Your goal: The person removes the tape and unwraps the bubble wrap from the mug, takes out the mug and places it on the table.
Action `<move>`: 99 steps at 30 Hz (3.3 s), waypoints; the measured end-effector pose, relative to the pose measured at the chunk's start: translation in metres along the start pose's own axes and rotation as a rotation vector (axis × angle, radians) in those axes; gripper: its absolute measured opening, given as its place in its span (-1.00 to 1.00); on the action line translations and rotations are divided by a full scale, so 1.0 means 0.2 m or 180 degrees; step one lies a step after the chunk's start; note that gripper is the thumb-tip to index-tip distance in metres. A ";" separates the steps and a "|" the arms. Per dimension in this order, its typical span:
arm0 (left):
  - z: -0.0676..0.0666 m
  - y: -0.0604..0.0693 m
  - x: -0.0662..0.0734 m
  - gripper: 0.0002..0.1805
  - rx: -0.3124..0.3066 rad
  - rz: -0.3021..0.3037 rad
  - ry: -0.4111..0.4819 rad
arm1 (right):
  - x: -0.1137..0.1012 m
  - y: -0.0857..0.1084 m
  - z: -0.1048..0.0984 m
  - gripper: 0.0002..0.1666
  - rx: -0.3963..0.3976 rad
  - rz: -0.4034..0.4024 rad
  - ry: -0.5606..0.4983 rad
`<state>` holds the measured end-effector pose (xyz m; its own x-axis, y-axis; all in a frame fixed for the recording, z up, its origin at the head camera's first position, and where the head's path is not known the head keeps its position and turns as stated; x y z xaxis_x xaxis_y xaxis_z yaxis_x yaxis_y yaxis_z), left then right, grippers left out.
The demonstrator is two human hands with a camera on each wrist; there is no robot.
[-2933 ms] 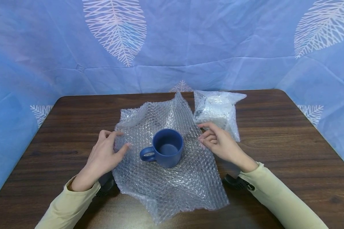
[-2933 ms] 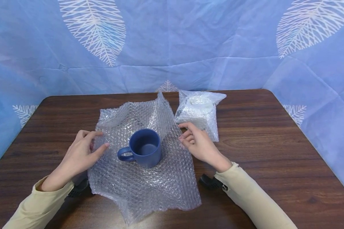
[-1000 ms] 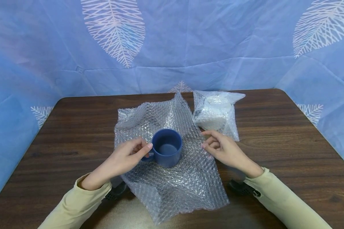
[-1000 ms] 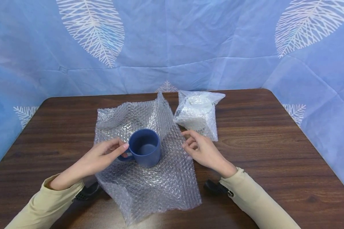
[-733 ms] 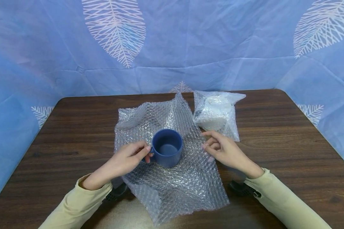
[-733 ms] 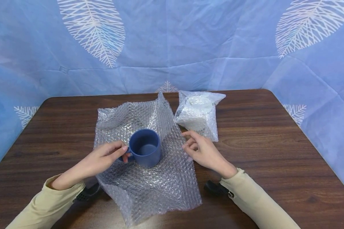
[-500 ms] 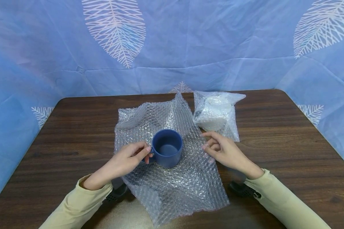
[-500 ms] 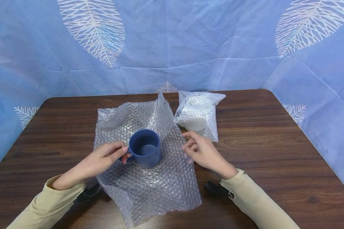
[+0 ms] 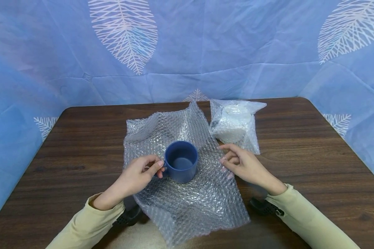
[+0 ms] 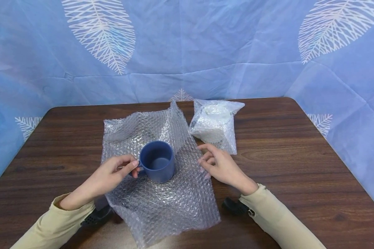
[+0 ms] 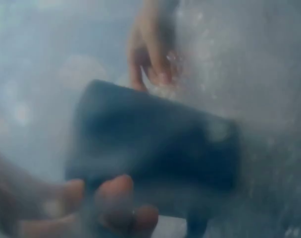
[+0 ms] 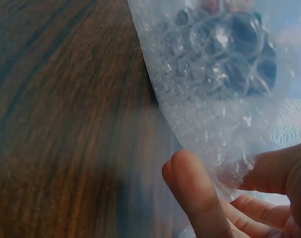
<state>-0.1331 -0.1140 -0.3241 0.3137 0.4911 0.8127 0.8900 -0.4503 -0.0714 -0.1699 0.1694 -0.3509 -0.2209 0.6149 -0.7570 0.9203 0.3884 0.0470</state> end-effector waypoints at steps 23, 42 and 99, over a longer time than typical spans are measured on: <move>-0.21 0.08 0.02 -0.70 0.0786 -0.0295 0.0197 | 0.00 -0.01 0.00 -0.53 -0.0012 0.0007 -0.0034; -0.38 0.25 -0.02 -0.62 0.1105 -0.0336 -0.0096 | 0.00 -0.02 0.01 -0.48 -0.0064 0.0150 -0.0242; -0.49 0.49 -0.35 -0.39 0.1425 -0.1351 -0.0325 | 0.01 -0.03 0.01 -0.51 -0.0034 0.0036 -0.0218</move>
<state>-0.0995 -0.2663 -0.3309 -0.0872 0.6373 0.7656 0.9894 0.1449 -0.0079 -0.1749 0.1678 -0.3541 -0.1874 0.5711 -0.7992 0.9190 0.3892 0.0626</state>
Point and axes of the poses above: each hand's wrist, its own y-axis away from the middle knuckle, its own z-axis out of the palm, x = y × z, the point moved 5 cm from there along -y, towards the middle knuckle, and after that the axes turned 9 degrees about z, right-handed, at the moved point
